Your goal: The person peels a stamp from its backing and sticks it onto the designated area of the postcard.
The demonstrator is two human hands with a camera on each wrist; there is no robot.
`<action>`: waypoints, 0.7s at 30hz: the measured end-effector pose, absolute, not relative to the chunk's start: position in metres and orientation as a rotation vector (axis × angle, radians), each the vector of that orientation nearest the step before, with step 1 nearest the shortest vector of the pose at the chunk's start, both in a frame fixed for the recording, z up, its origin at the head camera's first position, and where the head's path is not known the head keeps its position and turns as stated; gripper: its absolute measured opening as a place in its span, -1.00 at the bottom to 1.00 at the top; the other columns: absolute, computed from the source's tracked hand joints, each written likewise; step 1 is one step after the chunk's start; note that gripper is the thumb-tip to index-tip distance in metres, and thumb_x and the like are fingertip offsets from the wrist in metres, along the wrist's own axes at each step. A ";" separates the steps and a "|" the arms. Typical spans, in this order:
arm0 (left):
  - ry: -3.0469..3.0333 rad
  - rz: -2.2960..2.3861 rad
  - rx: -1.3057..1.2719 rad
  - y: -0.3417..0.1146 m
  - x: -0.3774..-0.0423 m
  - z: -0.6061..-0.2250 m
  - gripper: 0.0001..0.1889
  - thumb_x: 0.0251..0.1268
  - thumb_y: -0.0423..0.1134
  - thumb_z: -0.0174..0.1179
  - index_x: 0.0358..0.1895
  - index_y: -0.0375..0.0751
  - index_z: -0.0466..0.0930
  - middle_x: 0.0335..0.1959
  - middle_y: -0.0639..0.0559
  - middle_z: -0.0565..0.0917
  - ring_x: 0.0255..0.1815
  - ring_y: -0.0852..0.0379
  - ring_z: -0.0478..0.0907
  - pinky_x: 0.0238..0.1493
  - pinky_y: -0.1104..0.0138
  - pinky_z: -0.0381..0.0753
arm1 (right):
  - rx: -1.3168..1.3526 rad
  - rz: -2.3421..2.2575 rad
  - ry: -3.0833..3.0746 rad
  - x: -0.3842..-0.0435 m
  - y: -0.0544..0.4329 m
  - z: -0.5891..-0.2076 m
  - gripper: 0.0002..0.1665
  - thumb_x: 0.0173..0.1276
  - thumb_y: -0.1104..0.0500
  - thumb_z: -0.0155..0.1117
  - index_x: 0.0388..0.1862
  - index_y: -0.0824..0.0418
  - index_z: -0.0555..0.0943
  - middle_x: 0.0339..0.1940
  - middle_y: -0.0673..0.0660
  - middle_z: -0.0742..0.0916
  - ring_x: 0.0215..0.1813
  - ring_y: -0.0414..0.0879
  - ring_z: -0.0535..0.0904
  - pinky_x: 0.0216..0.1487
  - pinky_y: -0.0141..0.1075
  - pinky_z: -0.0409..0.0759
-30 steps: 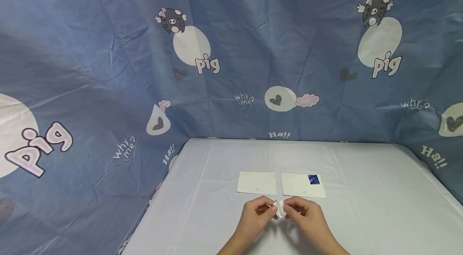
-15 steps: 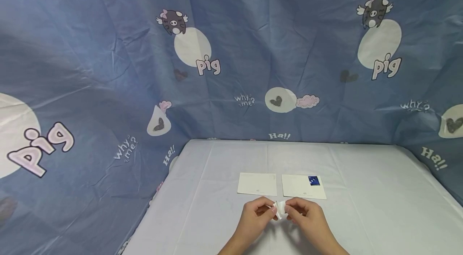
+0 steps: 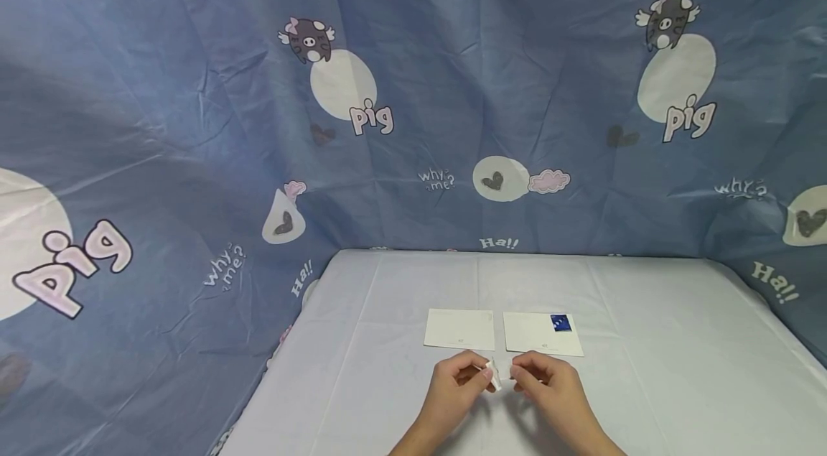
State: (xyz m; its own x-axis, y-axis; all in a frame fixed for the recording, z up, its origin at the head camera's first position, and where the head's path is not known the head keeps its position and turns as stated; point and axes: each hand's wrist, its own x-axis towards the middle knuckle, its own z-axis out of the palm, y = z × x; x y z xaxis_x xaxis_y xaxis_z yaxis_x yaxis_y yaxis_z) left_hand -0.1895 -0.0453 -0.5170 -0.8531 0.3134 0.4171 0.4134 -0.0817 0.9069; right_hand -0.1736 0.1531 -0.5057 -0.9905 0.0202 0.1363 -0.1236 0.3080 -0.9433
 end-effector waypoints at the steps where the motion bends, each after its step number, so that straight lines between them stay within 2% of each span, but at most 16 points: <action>1: -2.080 -2.101 -0.820 -0.045 -0.189 -0.517 -0.94 0.36 -0.35 0.26 -0.23 -0.25 0.70 -0.37 -0.17 0.72 -0.40 -0.15 0.72 -0.41 0.40 0.63 | 0.093 1.776 -2.440 -0.174 0.153 -0.506 -0.93 0.33 0.20 0.42 -0.32 0.19 0.72 -0.49 0.01 0.73 -0.42 0.02 0.68 -0.42 -0.30 0.65; 10: -2.072 -2.075 -0.823 -0.046 -0.191 -0.516 -0.94 0.37 -0.36 0.25 -0.24 -0.28 0.68 -0.37 -0.19 0.72 -0.41 -0.05 0.73 -0.38 0.35 0.67 | 0.147 1.784 -2.419 -0.173 0.154 -0.506 -0.93 0.32 0.22 0.42 -0.28 0.21 0.72 -0.46 0.09 0.75 -0.43 0.02 0.68 -0.42 -0.30 0.65; 16: -2.082 -2.060 -0.817 -0.046 -0.191 -0.516 -0.91 0.38 -0.35 0.25 -0.24 -0.33 0.66 -0.38 -0.24 0.71 -0.41 -0.13 0.72 -0.37 0.33 0.68 | 0.223 1.794 -2.426 -0.173 0.155 -0.508 -0.94 0.35 0.23 0.40 -0.27 0.21 0.73 -0.43 0.12 0.76 -0.43 -0.03 0.69 -0.39 -0.28 0.67; 21: -2.083 -2.053 -0.782 -0.047 -0.192 -0.518 -0.94 0.38 -0.35 0.25 -0.23 -0.27 0.67 -0.36 -0.17 0.71 -0.41 -0.12 0.72 -0.34 0.30 0.70 | 0.250 1.783 -2.429 -0.174 0.155 -0.510 -0.95 0.35 0.19 0.41 -0.30 0.16 0.72 -0.44 0.12 0.76 -0.44 -0.04 0.69 -0.39 -0.28 0.68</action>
